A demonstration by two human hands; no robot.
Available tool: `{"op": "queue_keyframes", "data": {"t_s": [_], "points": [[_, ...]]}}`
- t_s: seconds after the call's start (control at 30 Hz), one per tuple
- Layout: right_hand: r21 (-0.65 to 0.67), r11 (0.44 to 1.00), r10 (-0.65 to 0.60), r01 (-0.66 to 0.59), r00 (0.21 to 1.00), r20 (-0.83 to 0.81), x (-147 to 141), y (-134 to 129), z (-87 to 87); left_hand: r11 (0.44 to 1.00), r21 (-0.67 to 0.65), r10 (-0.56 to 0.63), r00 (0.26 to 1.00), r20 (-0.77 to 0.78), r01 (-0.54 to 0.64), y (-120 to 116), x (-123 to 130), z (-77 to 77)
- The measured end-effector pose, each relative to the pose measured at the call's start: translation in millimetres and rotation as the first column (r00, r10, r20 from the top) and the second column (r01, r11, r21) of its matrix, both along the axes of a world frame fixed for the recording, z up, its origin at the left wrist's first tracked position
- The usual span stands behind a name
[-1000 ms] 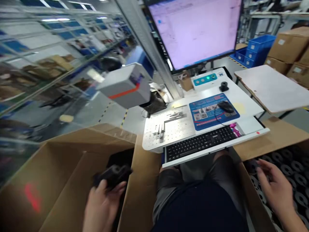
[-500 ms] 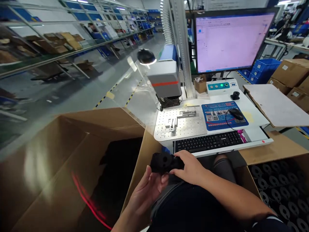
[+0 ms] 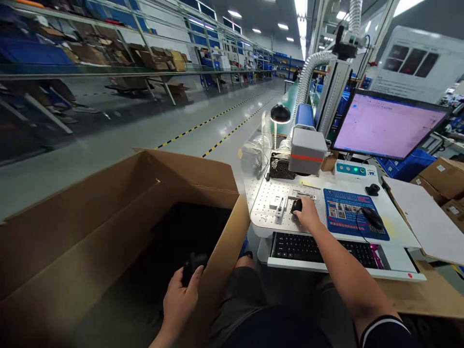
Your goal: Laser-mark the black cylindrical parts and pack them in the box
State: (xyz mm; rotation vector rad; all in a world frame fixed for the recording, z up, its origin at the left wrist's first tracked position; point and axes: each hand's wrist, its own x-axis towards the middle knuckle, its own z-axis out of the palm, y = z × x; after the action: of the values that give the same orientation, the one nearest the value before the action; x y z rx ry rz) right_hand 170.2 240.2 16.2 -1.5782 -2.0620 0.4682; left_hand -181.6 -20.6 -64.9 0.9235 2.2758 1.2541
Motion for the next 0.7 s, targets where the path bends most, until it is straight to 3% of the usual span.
{"op": "queue_keyframes", "data": {"t_s": [0.2, 0.37, 0.5, 0.7], "points": [[-0.023, 0.997, 0.072, -0.071, 0.995, 0.068, -19.2, 34.2, -9.2, 0.999, -0.006, 0.042, 0.999, -0.005, -0.042, 5.6, 1.7, -2.5], [-0.026, 0.998, 0.055, -0.053, 0.997, 0.049, -25.0, 40.3, -11.6, 0.997, 0.053, 0.047, 0.999, 0.024, -0.048, 6.4, 0.4, -1.1], [-0.012, 1.000, 0.024, -0.024, 1.000, 0.013, -25.5, 39.1, -14.3, 0.997, 0.020, 0.068, 0.995, 0.066, -0.070, 6.6, -0.7, 0.8], [0.080, 0.980, -0.173, 0.181, 0.980, -0.101, -18.8, 24.9, -29.4, 0.998, -0.024, 0.062, 0.987, 0.151, -0.059, 4.1, -1.4, 3.6]]}}
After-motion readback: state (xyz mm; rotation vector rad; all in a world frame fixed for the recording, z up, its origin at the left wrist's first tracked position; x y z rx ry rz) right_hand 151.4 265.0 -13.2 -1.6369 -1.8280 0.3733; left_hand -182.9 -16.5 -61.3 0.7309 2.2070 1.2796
